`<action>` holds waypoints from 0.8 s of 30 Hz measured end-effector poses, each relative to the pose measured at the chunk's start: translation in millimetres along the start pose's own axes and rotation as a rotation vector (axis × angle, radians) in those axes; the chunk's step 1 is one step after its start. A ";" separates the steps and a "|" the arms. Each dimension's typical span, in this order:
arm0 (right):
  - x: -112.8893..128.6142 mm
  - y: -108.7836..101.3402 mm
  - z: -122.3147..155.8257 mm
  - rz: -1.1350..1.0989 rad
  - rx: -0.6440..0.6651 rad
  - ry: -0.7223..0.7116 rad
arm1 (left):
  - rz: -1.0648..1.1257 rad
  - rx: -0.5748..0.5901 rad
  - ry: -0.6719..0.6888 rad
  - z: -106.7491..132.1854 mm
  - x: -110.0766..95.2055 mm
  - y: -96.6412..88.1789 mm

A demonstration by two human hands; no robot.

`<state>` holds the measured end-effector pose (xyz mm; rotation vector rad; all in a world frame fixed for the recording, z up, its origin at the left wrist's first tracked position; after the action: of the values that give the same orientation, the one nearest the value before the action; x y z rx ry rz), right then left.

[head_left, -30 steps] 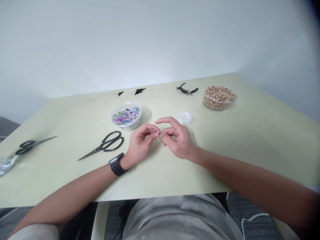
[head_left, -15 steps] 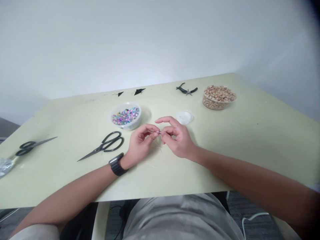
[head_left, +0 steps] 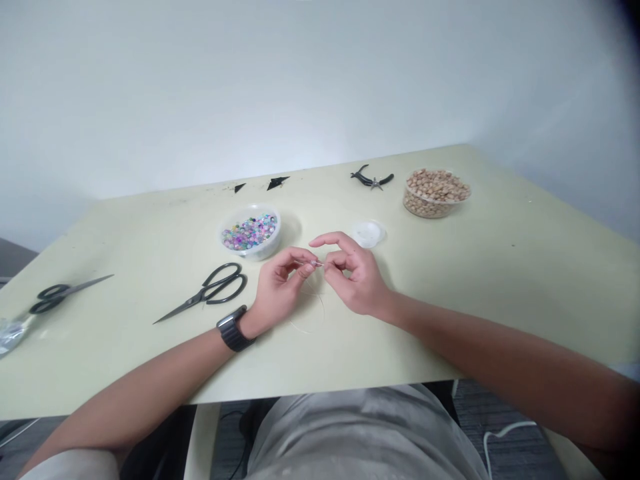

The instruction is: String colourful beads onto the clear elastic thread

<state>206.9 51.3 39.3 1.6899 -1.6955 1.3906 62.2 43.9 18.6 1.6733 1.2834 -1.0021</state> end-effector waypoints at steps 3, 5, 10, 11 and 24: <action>0.5 -1.0 0.2 -0.007 -0.014 0.002 | 0.013 -0.009 -0.009 -0.8 0.8 -0.1; 1.1 -1.4 0.4 -0.009 -0.021 -0.003 | 0.027 -0.014 -0.008 -1.9 1.1 0.1; 2.0 -1.6 0.9 -0.006 -0.027 -0.013 | 0.127 -0.023 -0.061 -2.5 5.8 -0.2; 2.1 -1.6 1.0 -0.005 -0.027 -0.012 | 0.149 -0.023 -0.077 -2.2 6.9 -0.2; 4.7 -0.1 1.9 0.002 -0.014 -0.029 | 0.207 -0.034 -0.146 -2.1 8.2 2.5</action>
<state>206.7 47.2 42.4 1.7096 -1.7185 1.3583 66.3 48.2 12.1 1.6373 1.0048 -0.9531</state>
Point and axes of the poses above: each hand's wrist, its own z-axis away from the middle knuckle, its own y-axis out of the palm, x = y × z, the point moved 7 cm from there along -z, towards the middle knuckle, and after that the axes turned 12 degrees about z, right-handed, at the moved point
